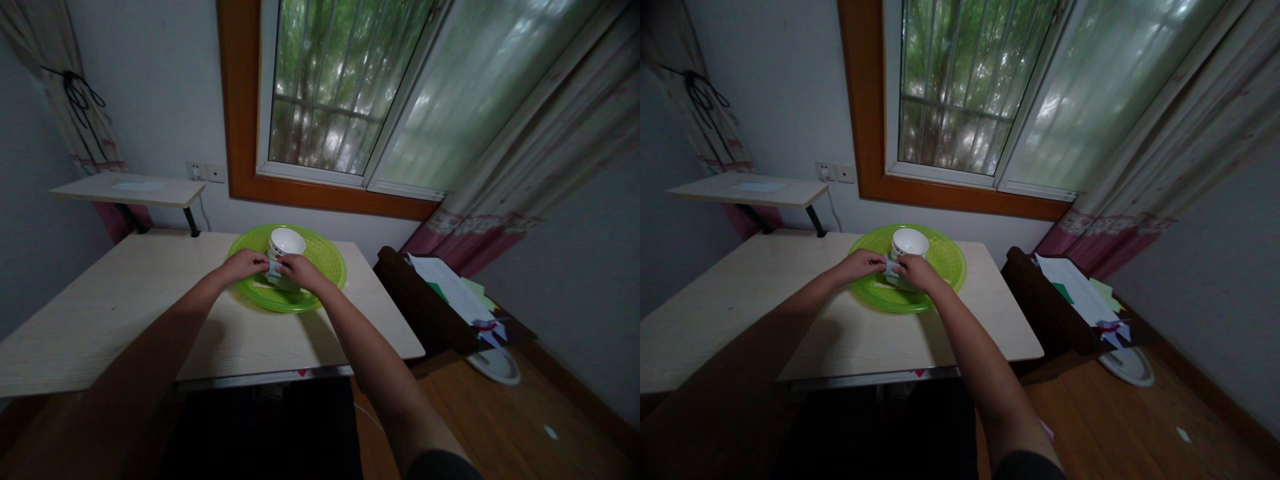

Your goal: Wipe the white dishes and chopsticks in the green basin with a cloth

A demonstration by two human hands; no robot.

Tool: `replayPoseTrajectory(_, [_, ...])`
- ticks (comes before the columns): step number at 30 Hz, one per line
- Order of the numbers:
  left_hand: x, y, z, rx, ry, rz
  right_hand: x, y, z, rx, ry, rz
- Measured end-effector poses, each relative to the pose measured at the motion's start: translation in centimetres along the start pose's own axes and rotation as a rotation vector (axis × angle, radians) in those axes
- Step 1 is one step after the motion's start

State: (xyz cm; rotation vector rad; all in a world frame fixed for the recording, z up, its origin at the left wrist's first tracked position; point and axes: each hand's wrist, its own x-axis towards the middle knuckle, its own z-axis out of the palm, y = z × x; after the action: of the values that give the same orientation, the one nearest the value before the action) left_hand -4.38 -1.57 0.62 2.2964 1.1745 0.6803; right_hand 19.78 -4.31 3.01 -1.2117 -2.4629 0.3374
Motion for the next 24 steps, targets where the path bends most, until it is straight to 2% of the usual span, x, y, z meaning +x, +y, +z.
replayPoseTrajectory(5, [-0.2, 0.4, -0.3, -0.095, 0.032, -0.028, -0.6, 1.7, -0.5, 0.002, -0.004, 0.030])
replayPoseTrajectory(12, [-0.2, 0.7, -0.3, -0.118, 0.057, -0.041, -2.5, 4.9, -2.0, -0.053, -0.052, 0.108])
replayPoseTrajectory(19, [0.1, 0.5, -0.3, -0.050, -0.030, -0.058, -2.2, 3.8, -2.2, -0.120, -0.081, 0.058])
replayPoseTrajectory(24, [0.1, 0.4, -0.3, -0.052, -0.038, -0.042, -1.7, 3.1, -1.5, -0.109, -0.066, 0.040])
